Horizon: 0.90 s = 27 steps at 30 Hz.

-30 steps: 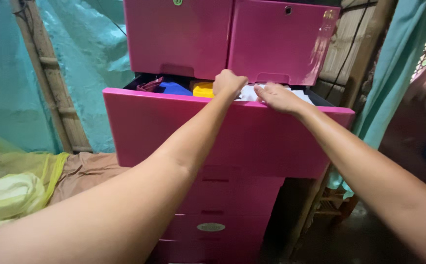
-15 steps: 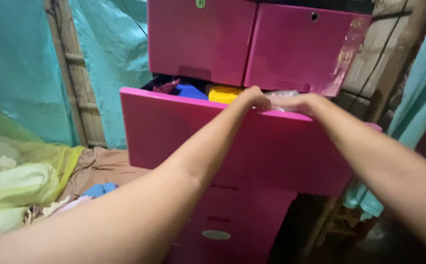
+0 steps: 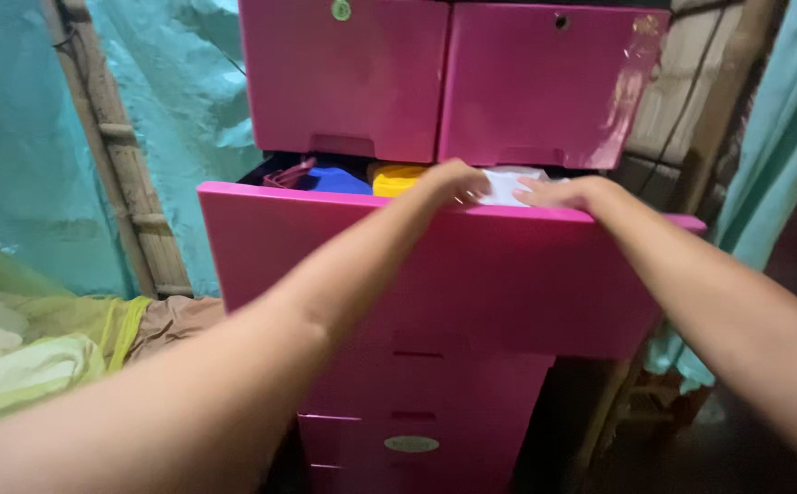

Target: The person opens multiple drawers of a pink plastic dresser, removes folded clothes, and rearranges them inside. They handle black, white, red, and pink garments, then close the drawers. The person repeats the process on different drawers, adjusting the placement of items.

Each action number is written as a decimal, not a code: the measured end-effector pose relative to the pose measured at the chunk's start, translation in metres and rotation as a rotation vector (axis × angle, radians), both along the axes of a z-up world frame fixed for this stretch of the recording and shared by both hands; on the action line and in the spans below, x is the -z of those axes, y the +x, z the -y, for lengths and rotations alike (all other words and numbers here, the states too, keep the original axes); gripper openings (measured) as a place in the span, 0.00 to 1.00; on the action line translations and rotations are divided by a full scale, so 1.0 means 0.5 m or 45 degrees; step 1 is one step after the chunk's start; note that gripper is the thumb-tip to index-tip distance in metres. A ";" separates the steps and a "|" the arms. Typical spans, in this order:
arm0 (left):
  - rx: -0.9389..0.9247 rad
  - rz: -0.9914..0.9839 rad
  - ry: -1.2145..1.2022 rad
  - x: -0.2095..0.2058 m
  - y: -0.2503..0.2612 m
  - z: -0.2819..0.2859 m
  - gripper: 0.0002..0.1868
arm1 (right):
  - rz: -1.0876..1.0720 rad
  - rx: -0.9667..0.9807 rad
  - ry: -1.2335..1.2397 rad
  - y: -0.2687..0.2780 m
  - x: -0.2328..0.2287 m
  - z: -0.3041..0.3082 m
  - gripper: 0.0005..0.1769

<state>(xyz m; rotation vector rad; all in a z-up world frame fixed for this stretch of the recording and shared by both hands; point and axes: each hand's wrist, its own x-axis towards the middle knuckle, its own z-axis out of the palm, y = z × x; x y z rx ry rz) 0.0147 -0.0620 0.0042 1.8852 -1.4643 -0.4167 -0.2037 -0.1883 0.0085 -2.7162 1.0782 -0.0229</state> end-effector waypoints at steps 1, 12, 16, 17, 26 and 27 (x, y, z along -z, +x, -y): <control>-0.047 0.006 -0.026 -0.011 0.015 -0.002 0.16 | 0.015 0.026 0.063 -0.008 0.009 0.006 0.50; 0.019 0.459 0.694 -0.009 0.180 -0.063 0.63 | -0.008 0.020 -0.037 -0.001 -0.002 -0.030 0.52; 0.057 0.664 0.676 -0.026 0.147 -0.112 0.63 | -0.022 0.040 -0.027 0.001 -0.003 -0.034 0.52; 0.061 0.767 0.641 -0.038 0.141 -0.130 0.61 | -0.030 0.023 -0.032 -0.001 -0.004 -0.029 0.53; -0.935 1.060 0.222 -0.123 0.253 -0.473 0.36 | 0.012 -0.009 0.046 0.026 0.012 0.047 0.52; -0.940 1.040 0.327 -0.109 0.263 -0.502 0.39 | 0.025 -0.047 0.044 0.029 0.018 0.052 0.53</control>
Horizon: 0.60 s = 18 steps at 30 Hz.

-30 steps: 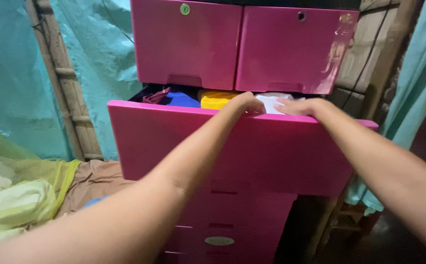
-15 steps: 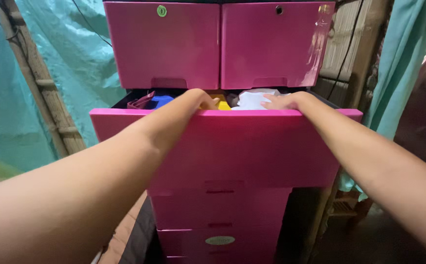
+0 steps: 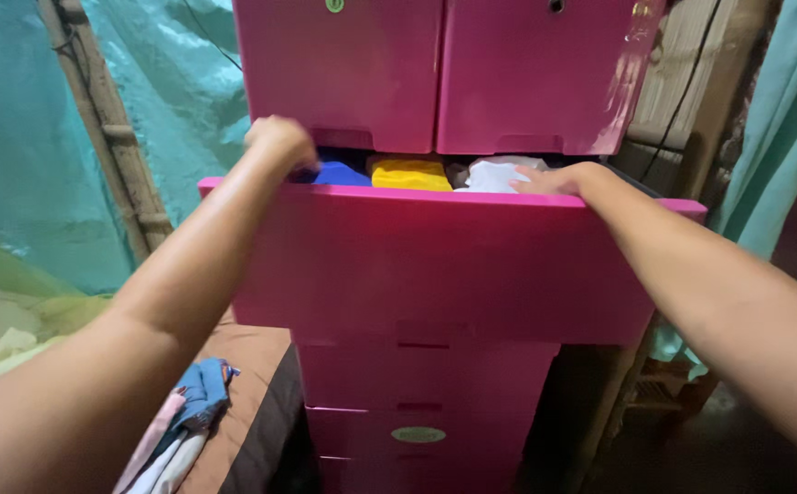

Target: The person opens multiple drawers of a pink plastic dresser, removes folded clothes, and rearranges them inside. They handle black, white, red, and pink garments, then close the drawers. The person repeats the process on different drawers, adjusting the placement of items.

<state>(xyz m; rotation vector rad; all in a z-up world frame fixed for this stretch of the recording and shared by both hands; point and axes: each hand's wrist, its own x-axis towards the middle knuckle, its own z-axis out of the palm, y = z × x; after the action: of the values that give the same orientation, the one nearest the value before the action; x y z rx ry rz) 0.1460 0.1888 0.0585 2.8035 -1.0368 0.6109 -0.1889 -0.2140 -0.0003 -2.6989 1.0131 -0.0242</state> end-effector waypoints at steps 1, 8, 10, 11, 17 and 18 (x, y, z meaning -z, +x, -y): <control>-0.046 -0.048 0.072 0.011 0.009 -0.023 0.42 | 0.016 -0.037 -0.005 0.001 -0.001 0.002 0.53; -0.038 -0.206 -0.126 0.037 0.061 0.006 0.49 | -0.017 -0.038 -0.052 -0.011 -0.009 -0.014 0.54; -0.036 -0.195 -0.080 0.051 0.073 0.025 0.47 | -0.015 0.023 -0.064 -0.012 -0.006 -0.025 0.52; -0.033 -0.184 -0.059 0.051 0.076 0.034 0.45 | -0.008 0.056 -0.072 -0.014 -0.008 -0.029 0.52; 0.151 -0.051 -0.602 0.046 0.058 0.082 0.33 | -0.008 0.029 -0.014 -0.017 -0.015 -0.047 0.51; 0.184 -0.052 -0.601 0.054 0.053 0.103 0.33 | -0.028 0.025 -0.074 -0.021 -0.015 -0.053 0.51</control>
<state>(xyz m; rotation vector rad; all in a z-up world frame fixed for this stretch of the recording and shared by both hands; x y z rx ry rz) 0.1724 0.1375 0.0313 2.3041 -0.9305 0.6747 -0.1992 -0.1873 0.0070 -2.7474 1.0608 -0.0282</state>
